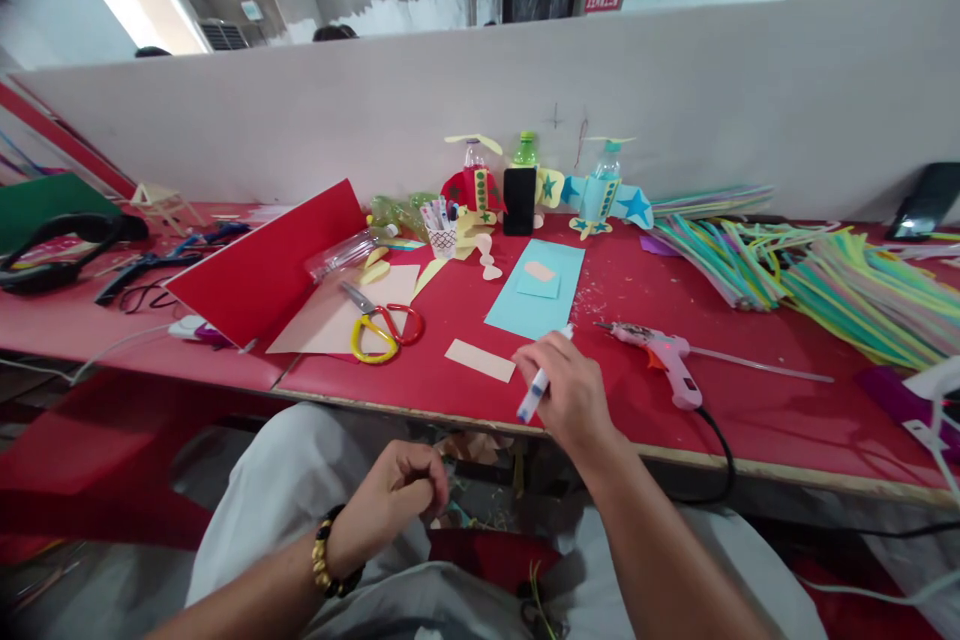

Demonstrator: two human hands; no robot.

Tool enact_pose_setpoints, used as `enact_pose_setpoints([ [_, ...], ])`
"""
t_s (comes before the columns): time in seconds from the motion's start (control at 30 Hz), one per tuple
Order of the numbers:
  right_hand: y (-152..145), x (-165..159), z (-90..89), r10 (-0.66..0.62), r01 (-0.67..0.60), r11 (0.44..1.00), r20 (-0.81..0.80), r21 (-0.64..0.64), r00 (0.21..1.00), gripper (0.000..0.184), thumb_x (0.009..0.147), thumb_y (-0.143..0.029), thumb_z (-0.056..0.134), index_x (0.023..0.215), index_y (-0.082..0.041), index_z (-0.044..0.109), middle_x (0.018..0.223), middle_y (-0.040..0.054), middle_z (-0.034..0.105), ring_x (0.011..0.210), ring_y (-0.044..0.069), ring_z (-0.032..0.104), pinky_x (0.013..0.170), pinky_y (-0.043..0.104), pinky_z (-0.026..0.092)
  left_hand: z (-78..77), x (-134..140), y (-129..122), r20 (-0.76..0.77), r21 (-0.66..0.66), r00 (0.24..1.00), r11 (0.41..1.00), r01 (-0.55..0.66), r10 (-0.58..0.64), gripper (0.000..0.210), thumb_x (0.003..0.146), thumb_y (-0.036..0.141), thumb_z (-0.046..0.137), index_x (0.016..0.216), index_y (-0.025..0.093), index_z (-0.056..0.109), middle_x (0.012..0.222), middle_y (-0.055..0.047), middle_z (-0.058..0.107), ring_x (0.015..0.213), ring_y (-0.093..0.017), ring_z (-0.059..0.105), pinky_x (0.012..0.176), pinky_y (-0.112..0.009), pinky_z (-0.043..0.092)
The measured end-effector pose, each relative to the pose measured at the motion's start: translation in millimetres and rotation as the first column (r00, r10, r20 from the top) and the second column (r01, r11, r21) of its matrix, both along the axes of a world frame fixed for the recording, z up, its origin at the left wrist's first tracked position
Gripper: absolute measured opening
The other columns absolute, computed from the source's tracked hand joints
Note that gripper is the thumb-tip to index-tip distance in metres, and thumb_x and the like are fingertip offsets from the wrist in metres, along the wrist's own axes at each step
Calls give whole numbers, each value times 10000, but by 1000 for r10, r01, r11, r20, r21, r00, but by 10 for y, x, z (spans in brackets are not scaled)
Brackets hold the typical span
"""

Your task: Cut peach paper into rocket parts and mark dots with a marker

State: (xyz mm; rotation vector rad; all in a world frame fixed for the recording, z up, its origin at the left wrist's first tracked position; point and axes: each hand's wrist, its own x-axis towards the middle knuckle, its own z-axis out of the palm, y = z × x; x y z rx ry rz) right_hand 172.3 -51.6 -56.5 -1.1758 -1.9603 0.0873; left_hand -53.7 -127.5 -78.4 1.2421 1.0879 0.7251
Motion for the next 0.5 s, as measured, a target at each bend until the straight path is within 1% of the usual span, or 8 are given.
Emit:
enact_pose_setpoints([
  [0.03,-100,-30,44,86,-86,996,11,-9,996,133,910,-270,548,874,-199,655,828,54,642,752,170,604,695,280,484,23,27,13,57,-63,998,998,17,-14,146,662,212,556,607,134,666,541,-20,589,476,-102,464,507,-223,354],
  [0.07,-205,-68,83,238,-238,971,33,-28,971,110,896,-278,581,918,-194,649,824,48,642,733,163,598,660,269,475,48,52,24,112,-108,993,993,53,-41,164,697,258,604,668,126,697,581,-31,618,490,-104,487,522,-226,377],
  [0.1,-309,-112,115,375,-373,927,62,-45,925,169,878,-308,616,991,-184,639,830,48,643,716,161,591,624,266,464,75,74,33,157,-126,985,987,97,-77,204,728,308,640,714,120,718,612,-40,635,512,-105,505,544,-227,395],
  [0.13,-405,-155,139,468,-466,884,100,-40,878,261,869,-340,631,1064,-166,622,831,52,645,690,160,584,586,267,450,99,90,42,189,-123,976,983,134,-110,246,748,353,665,732,116,730,630,-44,642,533,-103,513,561,-225,401],
  [0.17,-490,-193,155,512,-512,858,148,-42,846,313,877,-348,621,1121,-153,603,838,57,648,678,162,580,563,272,436,118,102,49,209,-111,969,981,160,-135,277,755,382,686,726,111,736,639,-44,641,552,-101,513,568,-219,397],
  [0.23,-609,-242,165,523,-528,849,210,-35,826,332,913,-315,572,1199,-145,569,855,61,655,685,164,589,568,281,430,139,109,63,222,-95,965,981,167,-143,299,732,400,735,687,105,733,650,-40,633,575,-94,498,560,-206,378],
  [0.33,-669,-242,153,519,-522,851,220,-45,826,323,927,-287,553,1227,-169,560,897,61,661,741,160,607,624,285,440,146,95,81,222,-107,968,984,144,-117,310,668,395,796,625,100,711,603,-23,604,558,-87,467,536,-201,362],
  [0.5,-652,-205,134,572,-562,820,187,-109,798,207,913,-274,566,1090,-184,628,828,36,631,676,144,554,577,276,393,163,69,87,216,-155,973,981,113,-78,307,619,379,829,600,103,694,541,-3,588,520,-74,458,538,-195,385],
])
